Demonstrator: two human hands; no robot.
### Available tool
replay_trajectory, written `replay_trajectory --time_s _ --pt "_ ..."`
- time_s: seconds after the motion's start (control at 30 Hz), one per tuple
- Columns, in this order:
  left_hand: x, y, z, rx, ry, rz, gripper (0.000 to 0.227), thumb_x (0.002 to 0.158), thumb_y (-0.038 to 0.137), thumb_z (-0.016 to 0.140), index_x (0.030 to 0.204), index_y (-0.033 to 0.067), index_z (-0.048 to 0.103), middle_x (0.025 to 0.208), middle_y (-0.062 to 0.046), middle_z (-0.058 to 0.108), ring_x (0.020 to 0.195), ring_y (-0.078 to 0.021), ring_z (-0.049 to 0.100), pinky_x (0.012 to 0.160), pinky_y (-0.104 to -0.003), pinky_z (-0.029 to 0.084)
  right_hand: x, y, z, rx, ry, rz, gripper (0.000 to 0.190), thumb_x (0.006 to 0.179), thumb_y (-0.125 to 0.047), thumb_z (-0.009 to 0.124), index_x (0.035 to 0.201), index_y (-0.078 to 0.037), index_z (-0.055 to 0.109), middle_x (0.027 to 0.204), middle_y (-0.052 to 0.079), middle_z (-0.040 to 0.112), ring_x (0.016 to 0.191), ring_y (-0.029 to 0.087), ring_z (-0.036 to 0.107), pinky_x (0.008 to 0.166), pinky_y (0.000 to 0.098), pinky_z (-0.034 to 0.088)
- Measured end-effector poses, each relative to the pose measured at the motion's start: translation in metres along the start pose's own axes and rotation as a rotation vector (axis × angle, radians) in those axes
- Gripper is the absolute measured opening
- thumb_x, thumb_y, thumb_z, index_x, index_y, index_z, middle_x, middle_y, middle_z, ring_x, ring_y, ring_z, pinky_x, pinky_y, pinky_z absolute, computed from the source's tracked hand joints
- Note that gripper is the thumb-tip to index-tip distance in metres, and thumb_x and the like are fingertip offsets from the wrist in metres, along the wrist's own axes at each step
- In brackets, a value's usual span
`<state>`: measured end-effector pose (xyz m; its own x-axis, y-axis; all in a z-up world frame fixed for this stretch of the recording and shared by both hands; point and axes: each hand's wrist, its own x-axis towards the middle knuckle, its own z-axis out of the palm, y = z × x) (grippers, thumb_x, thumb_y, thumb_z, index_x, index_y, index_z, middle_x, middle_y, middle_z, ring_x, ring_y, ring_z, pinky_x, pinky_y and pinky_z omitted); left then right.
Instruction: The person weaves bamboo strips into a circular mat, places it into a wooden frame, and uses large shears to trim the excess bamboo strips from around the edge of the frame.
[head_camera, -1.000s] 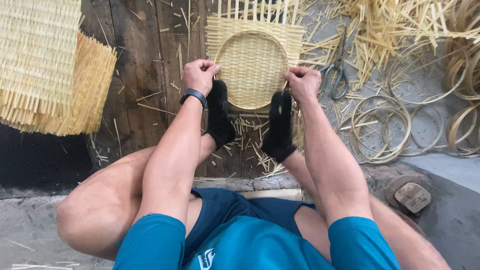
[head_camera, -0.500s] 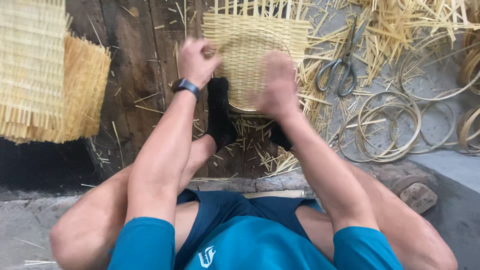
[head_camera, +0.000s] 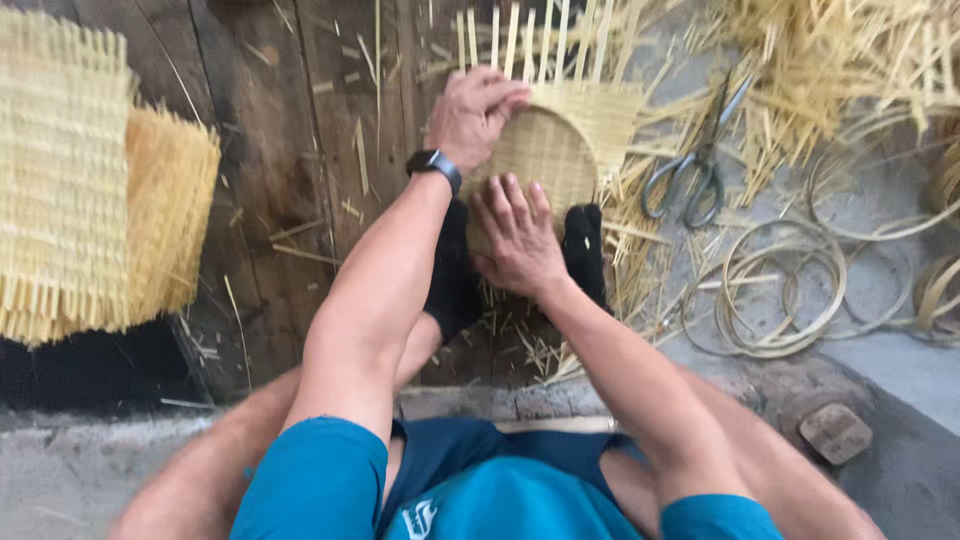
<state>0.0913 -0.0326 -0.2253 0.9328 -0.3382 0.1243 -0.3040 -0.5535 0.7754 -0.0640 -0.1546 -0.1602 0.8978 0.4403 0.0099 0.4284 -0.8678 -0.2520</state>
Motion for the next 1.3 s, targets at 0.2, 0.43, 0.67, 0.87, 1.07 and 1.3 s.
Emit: replay_trajectory --time_s 0.2,0.43,0.67,0.87,1.07,1.3 --pt "0.001 -0.003 -0.003 0.082 -0.046 0.096 0.032 0.101 0.048 0.060 0.093 0.0251 0.081 0.100 0.000 0.068 0.093 -0.0258 0.057 0.075 -0.039 0.048 0.040 0.116 -0.020 0.075 0.284 0.096 0.049 0.098 -0.023 0.071 0.142 -0.002 0.064 0.146 0.017 0.061 0.138 0.037 0.052 0.113 0.0528 0.039" --pt "0.019 0.008 -0.006 -0.098 -0.269 -0.286 0.043 0.099 0.048 0.064 0.086 0.0093 0.076 0.080 -0.009 0.069 0.074 -0.0250 0.063 0.066 -0.041 0.048 0.054 0.141 0.012 0.739 0.021 0.614 0.034 0.109 -0.031 0.062 0.101 0.000 0.073 0.075 0.011 0.062 0.068 0.023 0.053 0.069 0.0352 0.048" --pt "0.013 0.005 -0.002 -0.145 -0.249 -0.358 0.040 0.100 0.043 0.066 0.088 0.0061 0.077 0.080 -0.012 0.068 0.074 -0.0256 0.065 0.070 -0.040 0.050 0.043 0.148 0.030 1.172 0.185 0.599 0.040 0.111 -0.032 0.052 0.100 -0.001 0.075 0.084 -0.004 0.071 0.081 0.009 0.061 0.076 0.0279 0.051" --pt "0.013 0.048 -0.046 -0.026 -0.241 -0.086 0.045 0.071 0.046 0.092 0.097 0.0128 0.078 0.091 -0.007 0.065 0.084 -0.0245 0.062 0.071 -0.043 0.052 -0.026 0.220 -0.095 0.335 0.198 0.434 0.033 0.111 -0.018 0.041 0.121 -0.008 0.071 0.108 0.012 0.074 0.099 0.022 0.070 0.092 0.0378 0.055" --pt "-0.048 0.105 -0.073 0.113 -0.029 0.276 0.023 0.082 0.021 0.082 0.097 0.0106 0.068 0.096 -0.006 0.063 0.093 -0.0237 0.063 0.080 -0.039 0.057 -0.144 0.219 -0.230 0.208 -0.272 0.913 0.041 0.112 -0.041 0.051 0.110 -0.008 0.076 0.100 0.016 0.074 0.087 0.023 0.068 0.086 0.0462 0.056" --pt "-0.170 0.072 -0.017 0.482 -0.259 0.443 0.031 0.078 -0.005 0.062 0.104 0.0110 0.067 0.103 -0.013 0.063 0.102 -0.0308 0.059 0.089 -0.044 0.050 -0.196 0.246 -0.003 0.510 -0.064 0.888 0.034 0.094 -0.036 0.071 0.115 -0.010 0.077 0.106 0.014 0.076 0.094 0.024 0.073 0.088 0.0377 0.057"
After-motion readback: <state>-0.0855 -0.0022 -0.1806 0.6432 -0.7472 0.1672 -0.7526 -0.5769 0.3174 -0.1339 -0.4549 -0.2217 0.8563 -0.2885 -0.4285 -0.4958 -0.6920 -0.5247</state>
